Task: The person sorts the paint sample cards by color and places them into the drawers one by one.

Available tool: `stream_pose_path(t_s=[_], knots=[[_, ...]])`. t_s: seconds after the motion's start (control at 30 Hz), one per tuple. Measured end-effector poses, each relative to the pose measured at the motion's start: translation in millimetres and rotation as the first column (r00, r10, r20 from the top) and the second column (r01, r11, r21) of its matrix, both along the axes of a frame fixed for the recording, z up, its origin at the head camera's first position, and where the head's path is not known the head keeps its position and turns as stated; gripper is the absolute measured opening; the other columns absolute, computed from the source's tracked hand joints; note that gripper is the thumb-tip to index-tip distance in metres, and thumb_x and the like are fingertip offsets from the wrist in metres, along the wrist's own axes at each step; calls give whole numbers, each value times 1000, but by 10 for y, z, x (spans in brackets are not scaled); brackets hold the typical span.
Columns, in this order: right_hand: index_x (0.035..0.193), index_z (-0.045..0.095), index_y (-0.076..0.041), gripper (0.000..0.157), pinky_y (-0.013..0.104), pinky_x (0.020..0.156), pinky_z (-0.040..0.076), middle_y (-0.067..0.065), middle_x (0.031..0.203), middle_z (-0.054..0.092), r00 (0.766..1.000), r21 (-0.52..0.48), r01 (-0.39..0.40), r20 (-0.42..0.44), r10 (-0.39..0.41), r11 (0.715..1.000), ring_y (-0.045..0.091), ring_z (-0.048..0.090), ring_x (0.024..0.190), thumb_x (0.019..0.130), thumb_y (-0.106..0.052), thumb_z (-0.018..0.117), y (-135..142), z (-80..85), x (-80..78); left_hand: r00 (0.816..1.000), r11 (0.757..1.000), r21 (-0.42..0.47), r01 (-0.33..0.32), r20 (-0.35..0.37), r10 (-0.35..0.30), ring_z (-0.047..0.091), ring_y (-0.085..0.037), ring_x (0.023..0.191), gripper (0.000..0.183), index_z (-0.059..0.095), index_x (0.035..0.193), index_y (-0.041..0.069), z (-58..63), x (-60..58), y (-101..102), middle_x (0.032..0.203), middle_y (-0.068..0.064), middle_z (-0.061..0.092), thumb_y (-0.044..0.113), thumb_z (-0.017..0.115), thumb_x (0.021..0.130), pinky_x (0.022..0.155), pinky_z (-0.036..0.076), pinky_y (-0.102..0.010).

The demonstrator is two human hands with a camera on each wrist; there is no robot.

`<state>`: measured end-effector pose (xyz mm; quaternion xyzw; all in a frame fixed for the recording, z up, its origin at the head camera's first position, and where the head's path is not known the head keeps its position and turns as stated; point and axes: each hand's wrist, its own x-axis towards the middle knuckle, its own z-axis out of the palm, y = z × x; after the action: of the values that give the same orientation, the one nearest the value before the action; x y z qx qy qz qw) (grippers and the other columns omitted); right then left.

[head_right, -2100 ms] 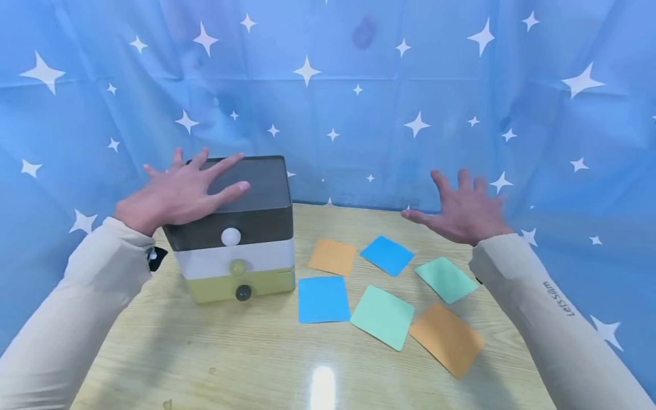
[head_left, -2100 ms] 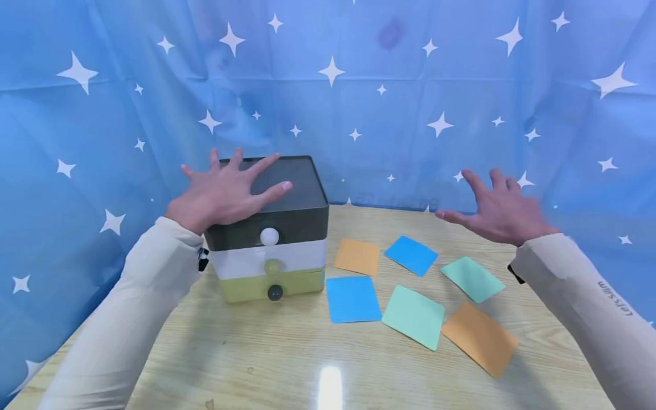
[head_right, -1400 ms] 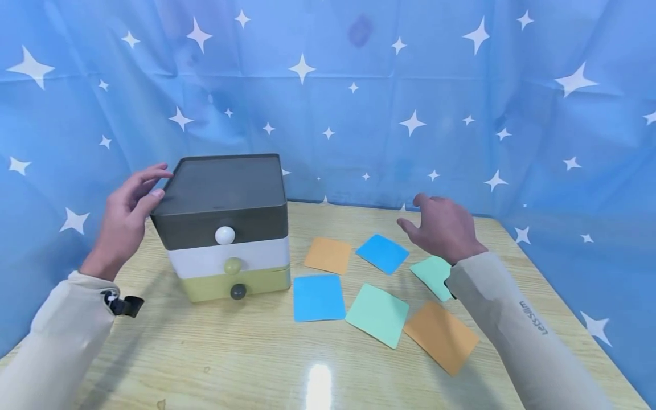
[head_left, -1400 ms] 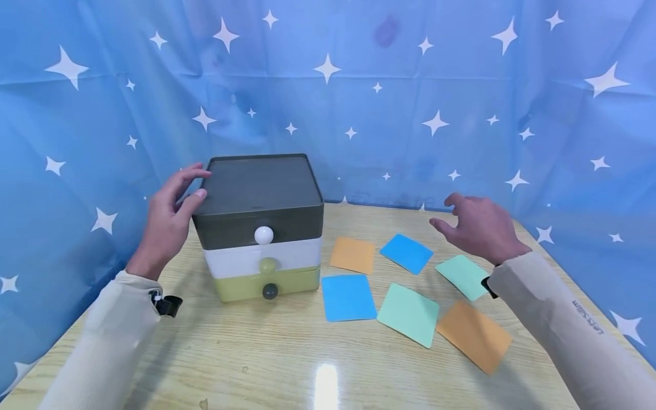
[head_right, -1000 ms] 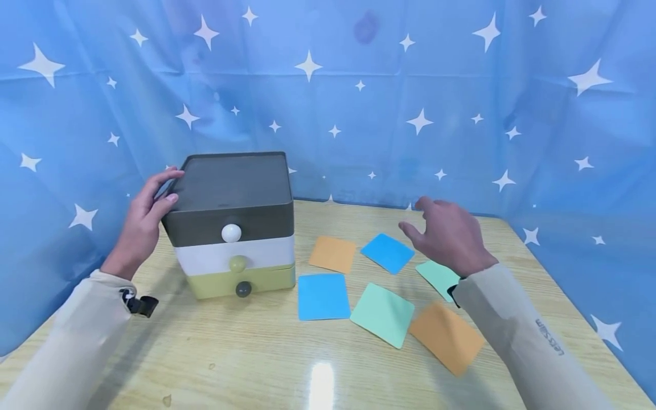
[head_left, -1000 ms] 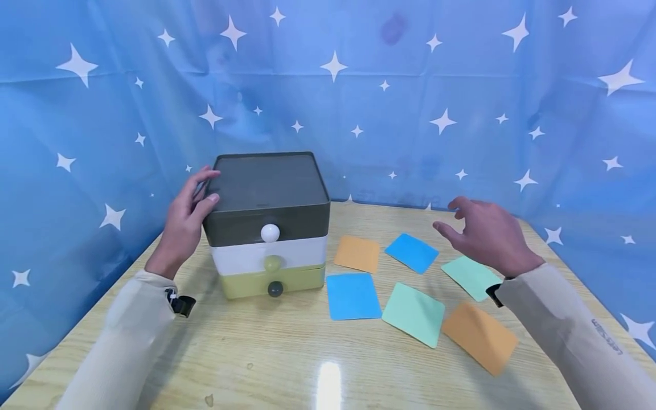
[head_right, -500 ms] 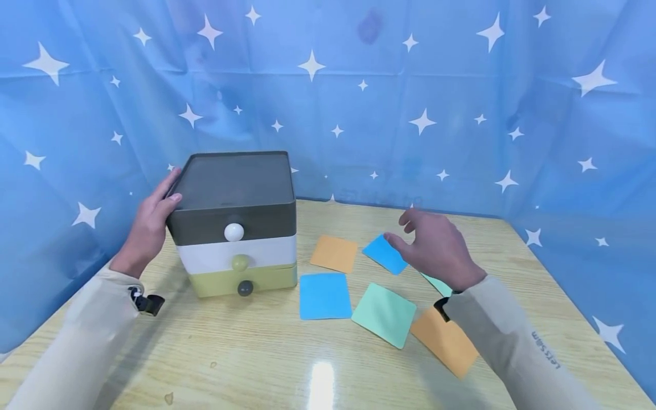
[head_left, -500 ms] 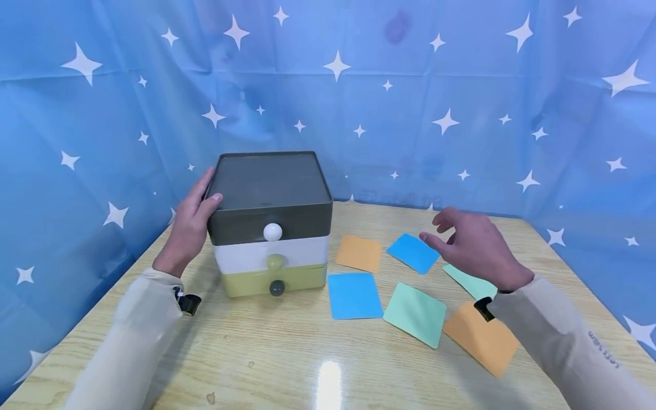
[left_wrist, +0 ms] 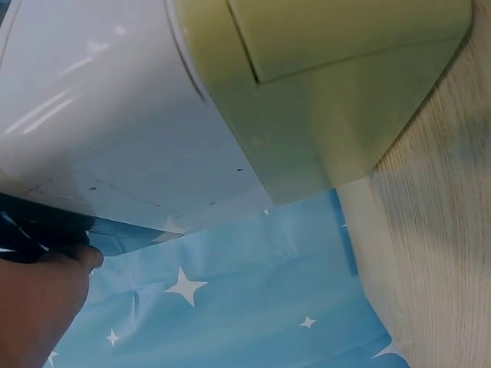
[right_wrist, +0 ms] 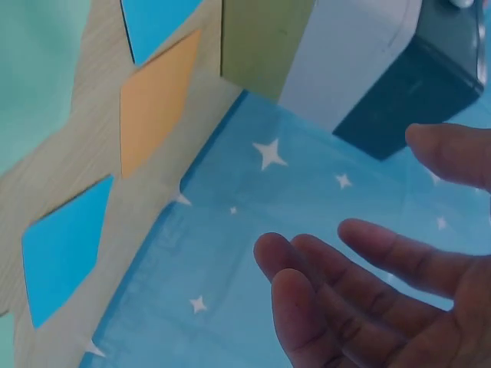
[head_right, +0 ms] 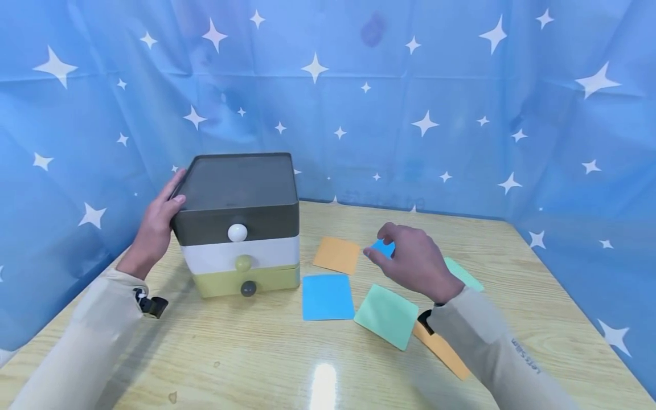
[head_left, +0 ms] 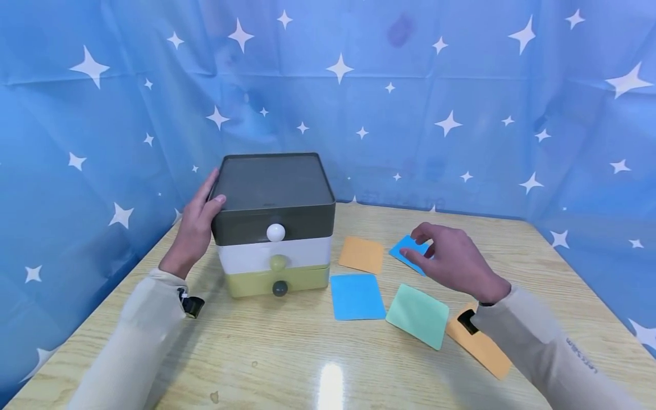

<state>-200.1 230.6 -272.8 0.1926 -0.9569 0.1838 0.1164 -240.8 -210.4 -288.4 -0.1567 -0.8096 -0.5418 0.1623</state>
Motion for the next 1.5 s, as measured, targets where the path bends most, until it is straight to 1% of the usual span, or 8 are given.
stream_pose_path(t_s=[0.27,0.57,0.7,0.87,1.07,1.2,1.37,1.5], knots=[[106,69,-8,25,31,67,53,10,102,73,999,-4,-23,23,23,1000,12,66,75,95,-31,69,-70,-40,14,999,1000,13,-18,46,17,2,-27,159,64,3,163,31,-19,-9,52,172,2,1,42,29,106,124,9,-65],[104,70,-9,23,29,67,51,6,103,73,998,-50,-61,21,62,997,11,65,76,94,-29,70,-228,-134,20,998,1000,14,-21,57,21,3,-30,159,62,5,162,34,-48,10,29,172,0,1,45,29,106,122,9,-68],[106,70,-8,22,33,72,52,7,106,72,996,-76,-83,17,84,994,15,66,83,94,-27,70,-313,-142,34,998,1000,20,3,60,-4,1,-30,159,63,4,163,33,-59,7,16,172,0,0,45,28,106,122,9,-68],[105,71,-8,19,39,80,54,5,104,72,994,-100,-109,-4,109,989,21,66,94,92,-22,72,-437,-172,38,998,999,27,28,61,-30,0,-30,159,62,3,163,33,-64,19,12,172,0,-1,44,27,106,122,8,-68],[101,70,-13,14,31,74,55,0,101,72,984,-175,-168,33,176,970,19,69,92,92,-23,73,-611,-216,-2,998,999,22,24,65,-26,1,-31,159,62,3,163,32,-55,17,4,172,-1,-1,43,27,106,122,9,-68],[105,68,-13,17,28,70,55,2,104,72,975,-236,-186,78,209,954,17,70,91,92,-24,72,-793,-221,-4,997,1000,15,20,73,-21,2,-32,159,63,4,163,31,-43,21,-8,172,-1,0,42,29,106,122,10,-68],[112,68,-10,26,32,78,56,4,109,72,961,-309,-210,107,253,928,18,68,96,93,-29,71,-1102,-218,-12,998,999,41,19,62,-21,4,-31,159,63,5,163,31,-40,16,-14,172,0,1,42,29,106,122,11,-67],[112,68,-10,28,32,77,55,2,108,72,955,-345,-221,112,273,912,18,68,99,93,-30,71,-1288,-217,-2,998,998,60,28,60,-32,4,-29,159,62,6,163,32,-52,10,2,172,1,2,42,30,106,123,11,-66]])
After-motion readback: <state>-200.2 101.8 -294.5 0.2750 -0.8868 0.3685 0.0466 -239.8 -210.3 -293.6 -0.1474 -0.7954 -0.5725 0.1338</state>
